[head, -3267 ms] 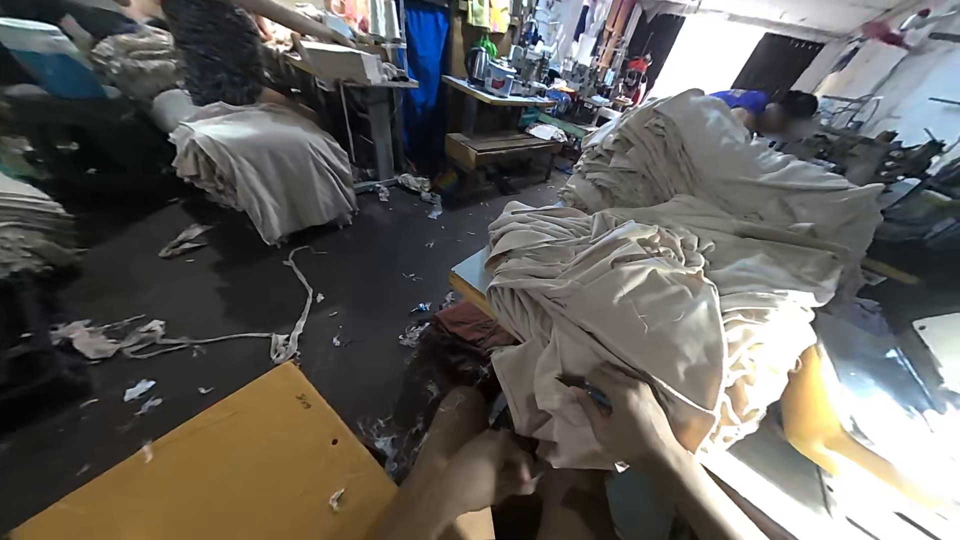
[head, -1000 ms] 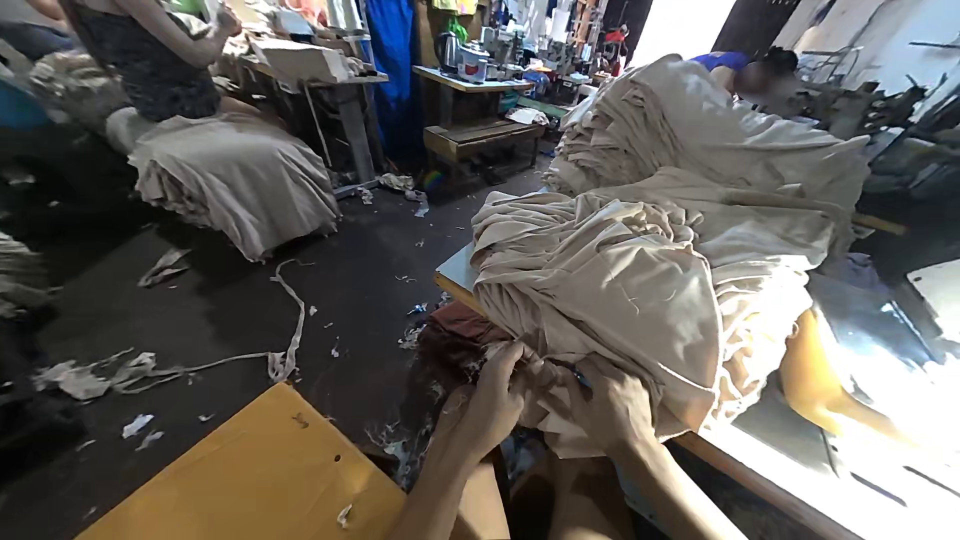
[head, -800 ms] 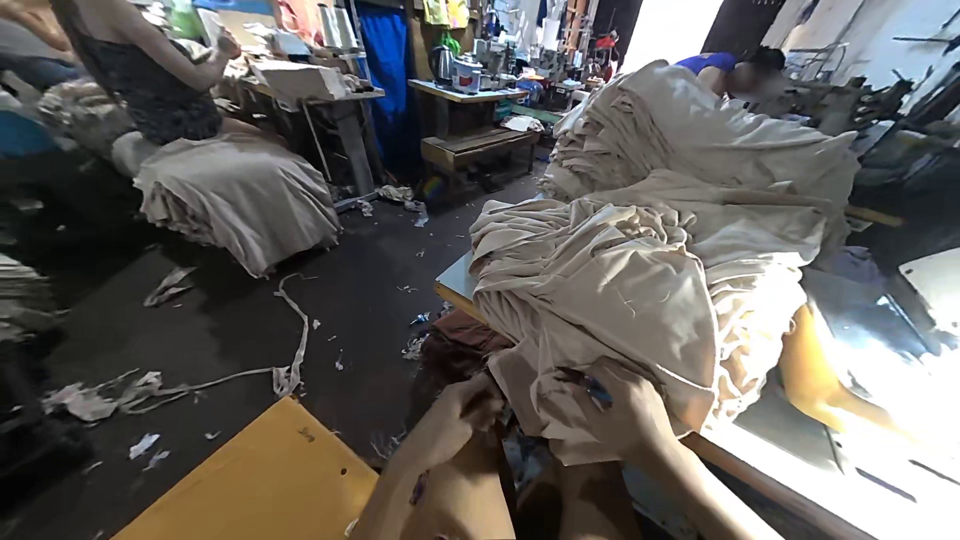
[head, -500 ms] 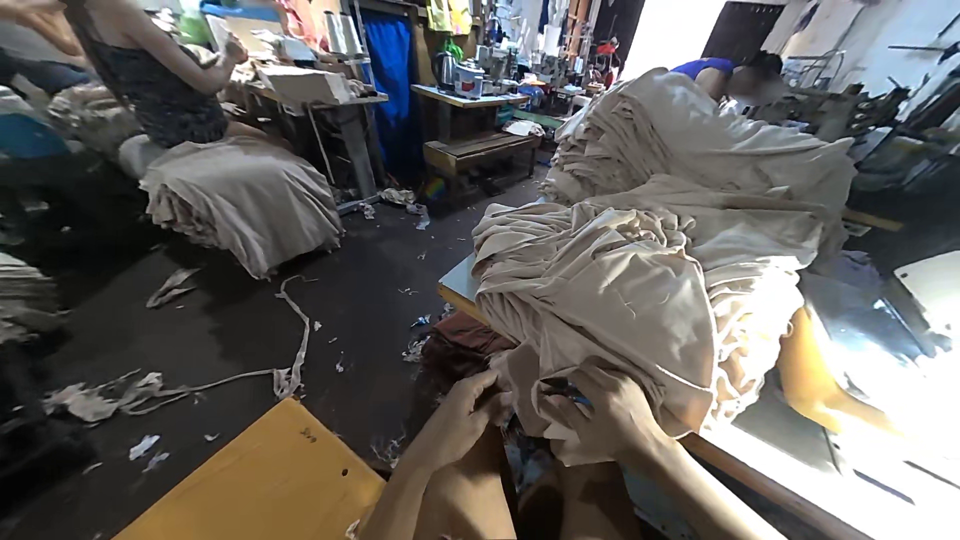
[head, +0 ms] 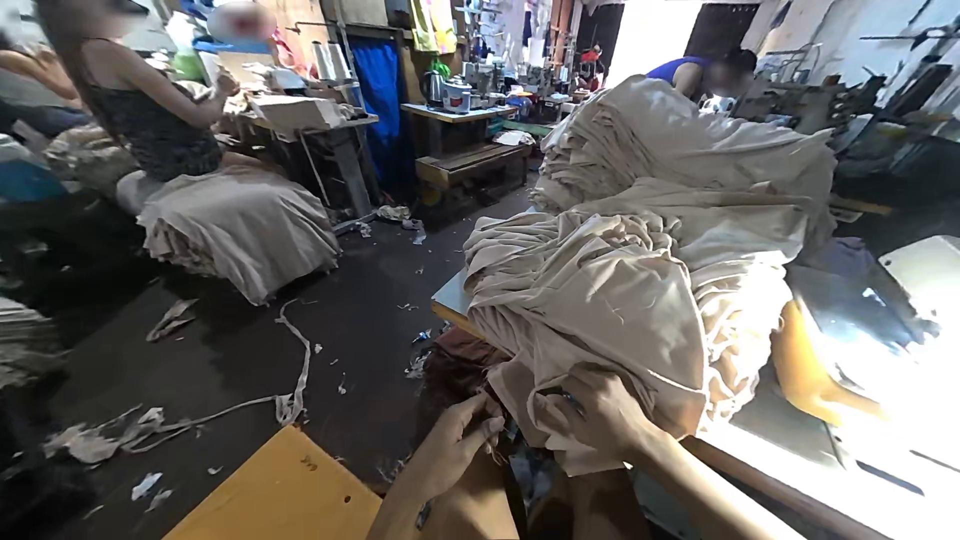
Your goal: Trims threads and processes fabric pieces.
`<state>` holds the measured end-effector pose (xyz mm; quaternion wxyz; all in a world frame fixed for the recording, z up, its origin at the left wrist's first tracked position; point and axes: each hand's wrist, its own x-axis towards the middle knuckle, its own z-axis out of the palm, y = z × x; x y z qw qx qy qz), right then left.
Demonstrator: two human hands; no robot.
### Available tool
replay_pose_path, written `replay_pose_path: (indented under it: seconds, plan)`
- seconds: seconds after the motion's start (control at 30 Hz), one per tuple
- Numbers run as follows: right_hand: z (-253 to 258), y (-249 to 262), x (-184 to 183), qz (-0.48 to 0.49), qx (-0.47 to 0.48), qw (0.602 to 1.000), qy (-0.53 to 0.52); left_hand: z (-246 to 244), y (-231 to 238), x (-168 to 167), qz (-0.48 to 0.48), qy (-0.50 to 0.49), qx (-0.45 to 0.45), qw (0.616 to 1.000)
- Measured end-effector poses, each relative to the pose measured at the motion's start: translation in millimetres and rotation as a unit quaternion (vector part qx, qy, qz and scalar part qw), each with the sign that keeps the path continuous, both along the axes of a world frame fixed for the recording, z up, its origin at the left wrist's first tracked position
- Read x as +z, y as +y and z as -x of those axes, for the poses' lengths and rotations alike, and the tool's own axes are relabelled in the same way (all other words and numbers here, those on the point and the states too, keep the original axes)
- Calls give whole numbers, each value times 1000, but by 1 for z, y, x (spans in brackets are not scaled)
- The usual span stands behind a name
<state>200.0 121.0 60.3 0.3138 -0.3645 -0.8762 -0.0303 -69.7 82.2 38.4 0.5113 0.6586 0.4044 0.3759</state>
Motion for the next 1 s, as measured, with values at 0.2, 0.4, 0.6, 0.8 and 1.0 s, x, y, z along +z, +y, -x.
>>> replay_pose_path:
  seconds: [0.2, 0.4, 0.6, 0.8, 1.0]
  plan:
    - [-10, -12, 16, 54, 10, 998, -2, 49, -11, -29, 32, 218, 32, 975]
    - [-33, -53, 6, -44, 28, 970, -237, 104, -26, -70, 74, 402, 91, 908]
    - [-44, -17, 192, -48, -60, 994, 71, 38, -6, -66, 48, 287, 86, 953]
    - [-97, 128, 131, 87, -317, 931, 158, 5, 15, -60, 2, 194, 55, 979]
    - [-106, 145, 122, 185, -271, 936, 126, -51, -2, -78, -64, 107, 161, 979]
